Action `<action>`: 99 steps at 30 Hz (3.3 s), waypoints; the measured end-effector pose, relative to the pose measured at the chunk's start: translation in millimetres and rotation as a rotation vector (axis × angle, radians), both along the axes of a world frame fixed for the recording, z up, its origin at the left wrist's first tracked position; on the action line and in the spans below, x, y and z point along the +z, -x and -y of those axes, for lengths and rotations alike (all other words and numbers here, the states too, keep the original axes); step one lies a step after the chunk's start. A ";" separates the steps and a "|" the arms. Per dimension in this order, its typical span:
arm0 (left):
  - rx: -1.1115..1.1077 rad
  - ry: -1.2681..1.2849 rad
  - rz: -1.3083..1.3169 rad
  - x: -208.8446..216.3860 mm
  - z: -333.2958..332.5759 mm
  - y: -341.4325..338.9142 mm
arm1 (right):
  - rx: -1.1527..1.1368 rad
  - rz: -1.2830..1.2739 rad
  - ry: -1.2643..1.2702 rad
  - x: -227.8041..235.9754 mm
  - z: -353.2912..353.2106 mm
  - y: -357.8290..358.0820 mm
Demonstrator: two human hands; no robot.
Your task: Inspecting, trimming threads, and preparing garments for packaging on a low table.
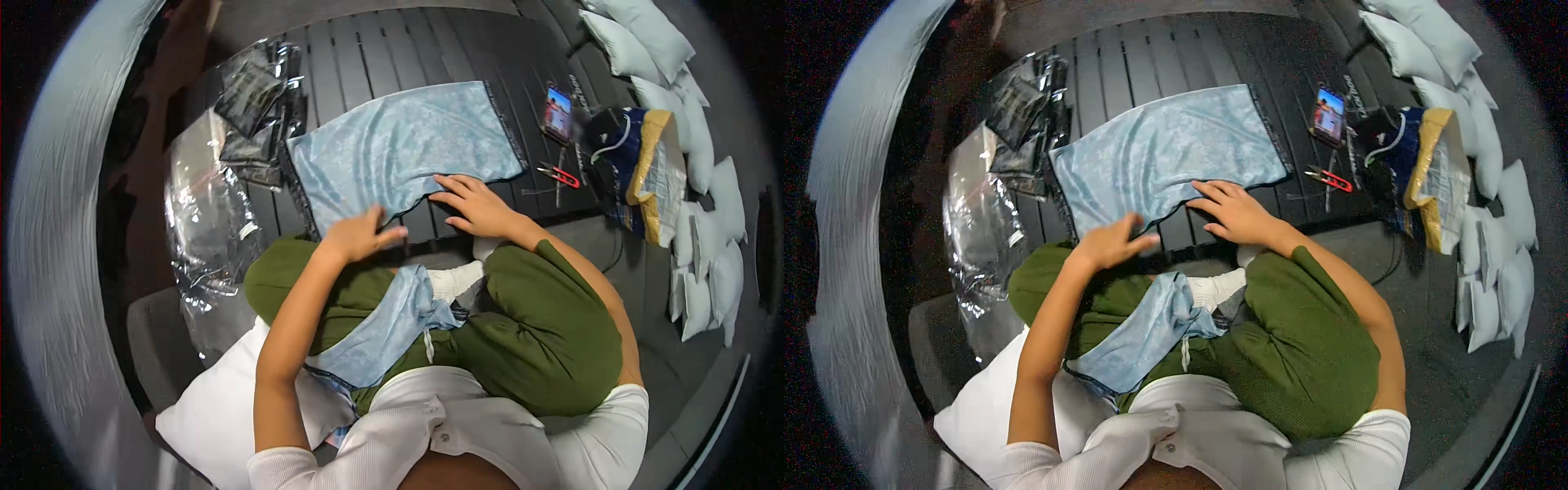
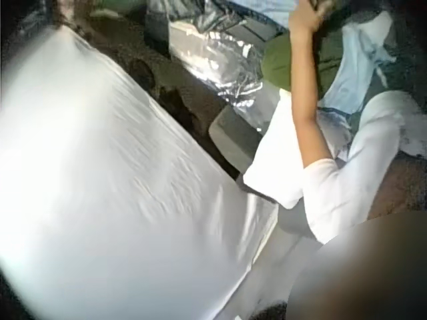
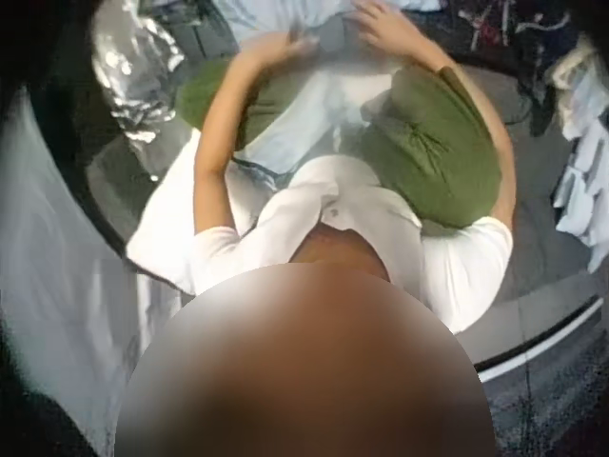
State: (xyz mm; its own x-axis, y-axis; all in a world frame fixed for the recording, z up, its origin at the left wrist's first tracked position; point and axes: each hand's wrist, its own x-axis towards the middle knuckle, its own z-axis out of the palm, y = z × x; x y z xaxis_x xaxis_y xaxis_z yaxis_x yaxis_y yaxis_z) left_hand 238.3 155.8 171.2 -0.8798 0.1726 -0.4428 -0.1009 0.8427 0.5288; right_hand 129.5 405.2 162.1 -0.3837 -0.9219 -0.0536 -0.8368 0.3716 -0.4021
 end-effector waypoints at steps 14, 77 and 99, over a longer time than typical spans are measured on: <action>0.437 0.456 0.282 20.6 56.3 3.3 | -0.095 -0.159 0.016 -10.7 -2.5 3.0; 0.741 -1.259 0.274 120.9 12.1 -2.8 | 0.109 0.296 -0.050 103.2 -72.2 -93.0; 0.894 -1.303 -0.047 89.2 13.1 13.2 | 0.571 0.286 0.017 105.7 -17.6 -164.1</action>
